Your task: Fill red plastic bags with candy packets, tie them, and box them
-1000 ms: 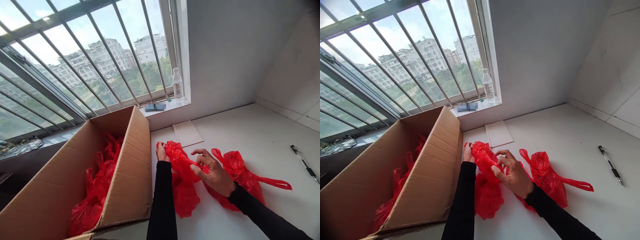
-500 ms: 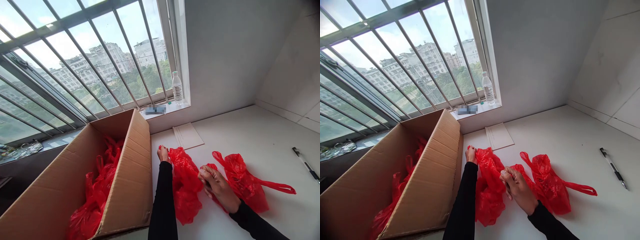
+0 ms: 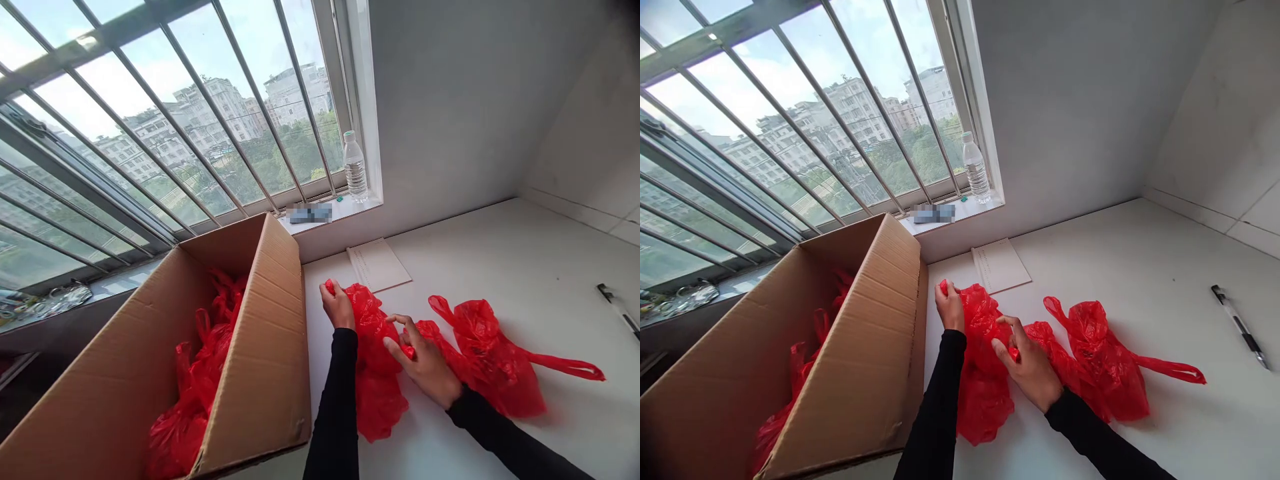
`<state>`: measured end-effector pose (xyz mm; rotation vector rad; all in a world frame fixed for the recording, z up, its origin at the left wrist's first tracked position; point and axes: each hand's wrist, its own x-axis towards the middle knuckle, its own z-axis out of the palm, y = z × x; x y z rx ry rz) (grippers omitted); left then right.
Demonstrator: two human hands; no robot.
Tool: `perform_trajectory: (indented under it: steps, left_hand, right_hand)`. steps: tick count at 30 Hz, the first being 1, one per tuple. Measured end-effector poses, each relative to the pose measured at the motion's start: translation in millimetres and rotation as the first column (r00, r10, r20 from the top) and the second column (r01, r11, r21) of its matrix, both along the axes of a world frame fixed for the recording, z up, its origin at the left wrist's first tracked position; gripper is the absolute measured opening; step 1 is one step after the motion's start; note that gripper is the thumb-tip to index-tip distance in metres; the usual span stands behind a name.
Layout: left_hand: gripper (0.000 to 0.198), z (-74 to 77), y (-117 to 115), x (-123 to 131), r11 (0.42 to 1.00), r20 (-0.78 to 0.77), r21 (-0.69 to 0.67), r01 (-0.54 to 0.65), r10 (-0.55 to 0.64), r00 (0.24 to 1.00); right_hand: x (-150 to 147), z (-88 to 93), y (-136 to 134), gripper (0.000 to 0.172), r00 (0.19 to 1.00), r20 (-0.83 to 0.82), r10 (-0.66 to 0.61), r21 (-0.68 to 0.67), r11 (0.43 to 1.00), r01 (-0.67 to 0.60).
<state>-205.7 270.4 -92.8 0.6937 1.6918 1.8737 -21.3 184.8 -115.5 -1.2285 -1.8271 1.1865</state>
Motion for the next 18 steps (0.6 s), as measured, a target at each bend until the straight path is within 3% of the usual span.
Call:
perform_trajectory:
  steps: [4,7,10,14,18]
  left_hand:
    - [0.02,-20.5,-14,15,0.981,-0.276,-0.092,0.172,-0.191,0.942]
    - [0.019,-36.3,-17,21,0.951,-0.371,-0.161,0.265,-0.307,0.877]
    - [0.02,-47.3,-15,25,0.937,-0.398,-0.201,0.285,-0.344,0.85]
    - [0.02,-43.1,-7,23,0.945,-0.362,-0.208,0.252,-0.314,0.878]
    - [0.023,-23.4,5,11,0.971,-0.261,-0.19,0.144,-0.192,0.946]
  right_hand:
    - [-1,-14.9,0,0.041,0.939,0.315,0.136,0.099,0.98,-0.175]
    - [4,-22.1,-1,0.045,0.898,0.421,0.129,0.091,0.979,-0.183]
    - [11,-23.7,-2,0.048,0.857,0.498,0.132,0.079,0.977,-0.196]
    - [18,-16.7,0,0.05,0.848,0.508,0.15,0.054,0.977,-0.205]
    - [27,1.0,-1,0.051,0.964,0.24,0.114,0.044,0.991,-0.128]
